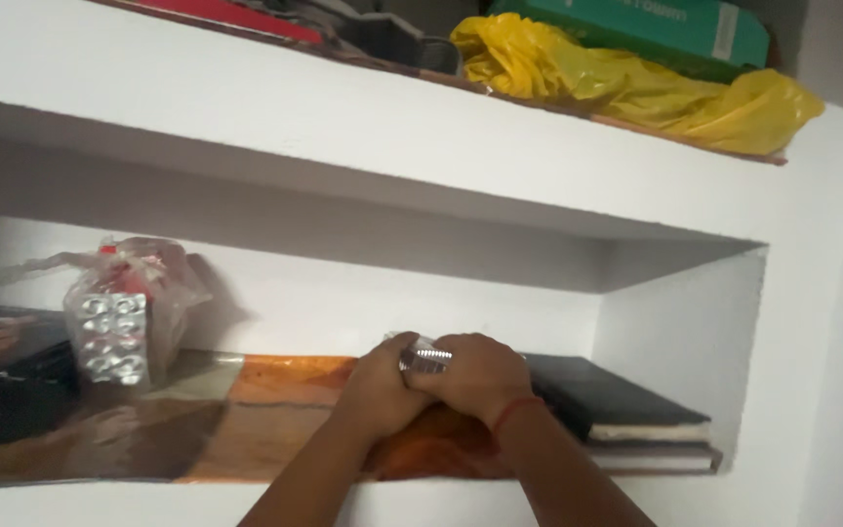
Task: The person organizes items on a built-in wall shelf. They move a purple pouch, then pick up and reposition several small bottles and boxes on the lower shelf. They then reach the upper shelf to rearrange a box, a notebook, and a folded cloth.
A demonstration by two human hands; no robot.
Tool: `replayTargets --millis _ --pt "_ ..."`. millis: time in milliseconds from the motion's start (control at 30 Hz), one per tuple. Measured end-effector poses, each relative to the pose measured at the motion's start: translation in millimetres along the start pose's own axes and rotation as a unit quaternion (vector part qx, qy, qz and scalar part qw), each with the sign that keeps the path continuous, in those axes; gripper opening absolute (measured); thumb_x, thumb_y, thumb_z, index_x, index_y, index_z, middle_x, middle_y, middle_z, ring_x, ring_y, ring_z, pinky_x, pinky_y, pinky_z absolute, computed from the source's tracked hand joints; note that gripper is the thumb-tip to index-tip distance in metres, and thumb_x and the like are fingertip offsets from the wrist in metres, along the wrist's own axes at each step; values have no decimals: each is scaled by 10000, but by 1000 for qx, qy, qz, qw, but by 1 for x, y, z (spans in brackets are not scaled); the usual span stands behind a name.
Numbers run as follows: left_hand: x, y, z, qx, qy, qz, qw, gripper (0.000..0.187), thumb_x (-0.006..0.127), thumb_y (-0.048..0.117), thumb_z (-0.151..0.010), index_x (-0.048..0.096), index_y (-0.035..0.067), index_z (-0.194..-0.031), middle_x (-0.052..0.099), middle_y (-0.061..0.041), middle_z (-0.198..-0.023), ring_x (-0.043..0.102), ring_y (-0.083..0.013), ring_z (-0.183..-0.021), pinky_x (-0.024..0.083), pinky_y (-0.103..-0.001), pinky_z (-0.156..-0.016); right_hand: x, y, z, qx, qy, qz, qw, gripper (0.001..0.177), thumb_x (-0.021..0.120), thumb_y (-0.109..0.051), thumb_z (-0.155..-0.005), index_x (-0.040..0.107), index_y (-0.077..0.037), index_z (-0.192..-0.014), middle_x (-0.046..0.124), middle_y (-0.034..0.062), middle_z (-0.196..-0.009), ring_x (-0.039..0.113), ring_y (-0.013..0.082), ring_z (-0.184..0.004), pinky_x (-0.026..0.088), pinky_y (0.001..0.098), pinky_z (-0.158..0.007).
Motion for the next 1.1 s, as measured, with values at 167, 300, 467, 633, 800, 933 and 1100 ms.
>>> replayTargets --millis 167,300,467,633,800,933,1100 --pt "-7 -25 1 32 6 -21 999 694 778 284 -771 558 12 -1370 684 -186 -1259 659 -336 -1178 529 -416 -987 19 -20 -6 5 -3 26 1000 513 653 -589 -787 749 -240 -1150 757 70 -1111 727 255 -1049 579 389 -935" --pt "1 -56 -11 22 3 -120 993 665 723 211 -811 510 4 -1406 626 -227 -1278 615 -380 -1191 514 -450 -991 33 -22 -10 5 15 -29 999 630 727 -533 -785 657 -202 -1316 714 101 -1218 701 261 -1118 540 378 -998" --pt "16 -83 -14 -5 -14 -161 987 533 710 218 -832 552 7 -1294 645 -246 -1180 617 -396 -1157 524 -459 -987 45 -32 -10 -32 67 -8 997 595 703 -494 -828 650 -188 -1335 666 105 -1296 627 287 -1206 483 423 -1054" --pt "19 -87 -12 -35 -18 -144 989 407 671 215 -867 585 36 -1223 622 -249 -1216 622 -404 -1176 530 -473 -975 52 -23 -10 -48 52 -46 996 634 674 -492 -840 607 -167 -1380 655 102 -1345 624 276 -1245 478 408 -1076" --pt "20 -67 -7 -80 -75 -215 970 477 711 276 -881 551 74 -1283 509 -240 -1374 540 -409 -1290 526 -484 -1004 39 -9 -6 -102 69 -83 989 627 703 -467 -858 599 -127 -1374 637 157 -1330 591 309 -1261 447 399 -1086" --pt "17 -22 -8 -47 -97 -260 960 507 741 270 -878 554 101 -1317 502 -198 -1408 487 -413 -1342 456 -523 -1090 21 23 -10 -77 55 -78 993 495 600 -417 -961 615 -121 -1358 648 140 -1349 588 300 -1257 440 422 -1082" --pt "25 36 -11 48 -86 -245 964 591 796 287 -834 554 94 -1337 518 -175 -1392 485 -325 -1337 457 -508 -1045 -3 95 -13 33 17 -4 999 447 589 -416 -914 693 -167 -1270 751 93 -1243 711 268 -1129 516 394 -1046"
Point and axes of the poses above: each hand's wrist, its own z-axis away from the middle knuckle, its own x-axis out of the palm, y = z × x, the point moved 10 cm from there along -z, towards the middle knuckle
